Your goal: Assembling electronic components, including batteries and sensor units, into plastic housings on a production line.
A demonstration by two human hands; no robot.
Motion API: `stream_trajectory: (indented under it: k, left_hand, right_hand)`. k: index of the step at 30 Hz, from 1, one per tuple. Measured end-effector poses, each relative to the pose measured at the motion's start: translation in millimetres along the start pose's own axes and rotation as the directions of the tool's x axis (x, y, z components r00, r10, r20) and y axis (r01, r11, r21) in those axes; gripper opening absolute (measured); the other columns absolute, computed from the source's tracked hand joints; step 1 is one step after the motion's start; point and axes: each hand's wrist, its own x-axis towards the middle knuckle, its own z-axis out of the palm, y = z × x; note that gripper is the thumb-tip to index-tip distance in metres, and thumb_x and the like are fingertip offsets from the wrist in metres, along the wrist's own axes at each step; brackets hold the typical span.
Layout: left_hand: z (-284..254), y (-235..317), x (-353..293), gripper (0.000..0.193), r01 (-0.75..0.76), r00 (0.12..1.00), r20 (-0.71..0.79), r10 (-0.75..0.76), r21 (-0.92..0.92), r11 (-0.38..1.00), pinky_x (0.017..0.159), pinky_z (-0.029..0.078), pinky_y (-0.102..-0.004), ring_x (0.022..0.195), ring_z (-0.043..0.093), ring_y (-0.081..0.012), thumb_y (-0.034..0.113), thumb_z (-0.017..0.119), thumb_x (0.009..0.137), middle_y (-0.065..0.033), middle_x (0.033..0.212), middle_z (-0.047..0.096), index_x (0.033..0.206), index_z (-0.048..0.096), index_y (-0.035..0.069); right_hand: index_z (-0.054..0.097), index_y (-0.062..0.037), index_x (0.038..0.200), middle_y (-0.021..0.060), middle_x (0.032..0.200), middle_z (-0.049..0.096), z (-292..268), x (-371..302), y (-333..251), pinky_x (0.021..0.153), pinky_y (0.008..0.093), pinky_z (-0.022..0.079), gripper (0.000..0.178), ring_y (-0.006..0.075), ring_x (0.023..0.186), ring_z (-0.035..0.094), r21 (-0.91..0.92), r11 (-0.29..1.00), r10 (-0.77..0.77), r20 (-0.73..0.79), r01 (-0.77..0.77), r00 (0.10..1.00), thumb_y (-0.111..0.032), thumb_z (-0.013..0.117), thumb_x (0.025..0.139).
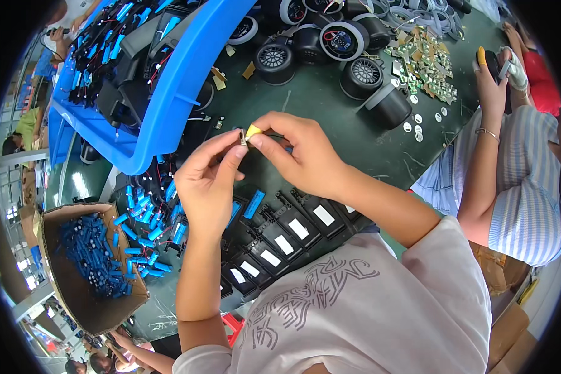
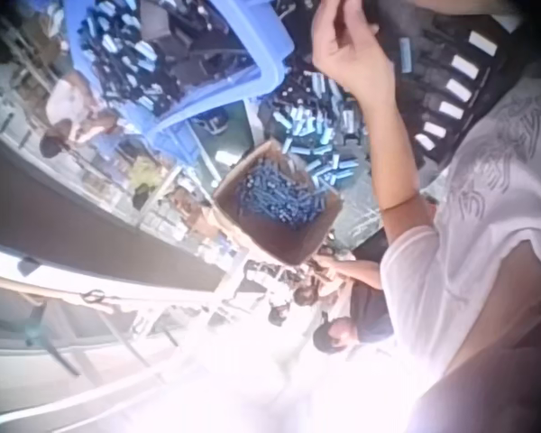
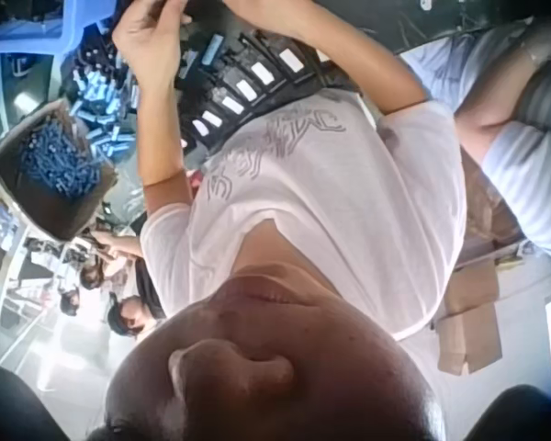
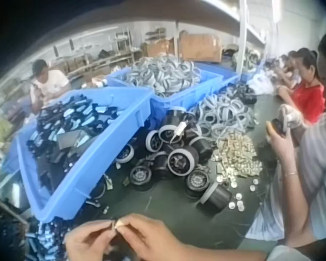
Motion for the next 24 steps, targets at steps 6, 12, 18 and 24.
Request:
stream_trajectory:
  k: [6, 12, 18, 24]
  left_hand:
    - [-2.5, -2.6, 3.3, 0.02, -0.078, 0.997, 0.022, 0.08, -0.079, 0.994, 0.066, 0.051, -0.0195, 0.081, 0.06, -0.0096, -0.005, 0.064, 0.083, -0.0077, 0.097, 0.061, 0.103, 0.066, -0.002]
    - [-0.1, -4.3, 0.7, 0.018, -0.13, 0.991, 0.046, 0.128, 0.045, 0.991, 0.074, 0.051, -0.0223, 0.083, 0.061, -0.0124, -0.006, 0.063, 0.084, -0.0087, 0.099, 0.061, 0.101, 0.067, -0.003]
    - [12.5, -8.2, 0.2, 0.018, -0.146, 0.989, 0.004, 0.146, 0.067, 0.987, 0.068, 0.051, -0.0204, 0.081, 0.061, -0.0105, -0.007, 0.063, 0.084, -0.0083, 0.096, 0.062, 0.101, 0.067, -0.004]
    - [18.6, -12.6, 10.3, 0.014, -0.226, 0.97, 0.133, 0.203, 0.193, 0.955, 0.06, 0.049, -0.0192, 0.075, 0.059, -0.0097, -0.005, 0.063, 0.081, -0.008, 0.093, 0.063, 0.095, 0.065, -0.003]
  right_hand:
    - [0.059, -0.0011, 0.096, 0.01, 0.085, 0.062, -1.7, 0.9, -2.0, 0.059, 0.0291, 0.047, 0.01, 0.0195, 0.069, 0.059, 0.048, 0.995, 0.086, 0.093, -0.091, 0.992, -0.008, 0.059, 0.089]
    - [0.057, -0.0004, 0.093, 0.0125, 0.082, 0.062, 2.0, 0.1, 2.0, 0.058, 0.0326, 0.048, 0.009, 0.0283, 0.07, 0.061, -0.236, 0.954, -0.19, -0.001, 0.184, 0.982, -0.005, 0.06, 0.086]
    - [0.056, -0.0009, 0.087, 0.0115, 0.068, 0.058, 7.2, -11.8, -10.1, 0.054, 0.033, 0.045, 0.004, 0.0248, 0.062, 0.06, -0.284, 0.956, -0.089, -0.051, 0.071, 0.995, -0.002, 0.059, 0.085]
    - [0.059, -0.0008, 0.104, 0.0057, 0.073, 0.06, -25.1, -17.9, -3.7, 0.056, 0.0256, 0.047, 0.029, 0.0146, 0.064, 0.059, 0.021, 0.993, 0.11, 0.141, -0.114, 0.984, 0.0, 0.063, 0.075]
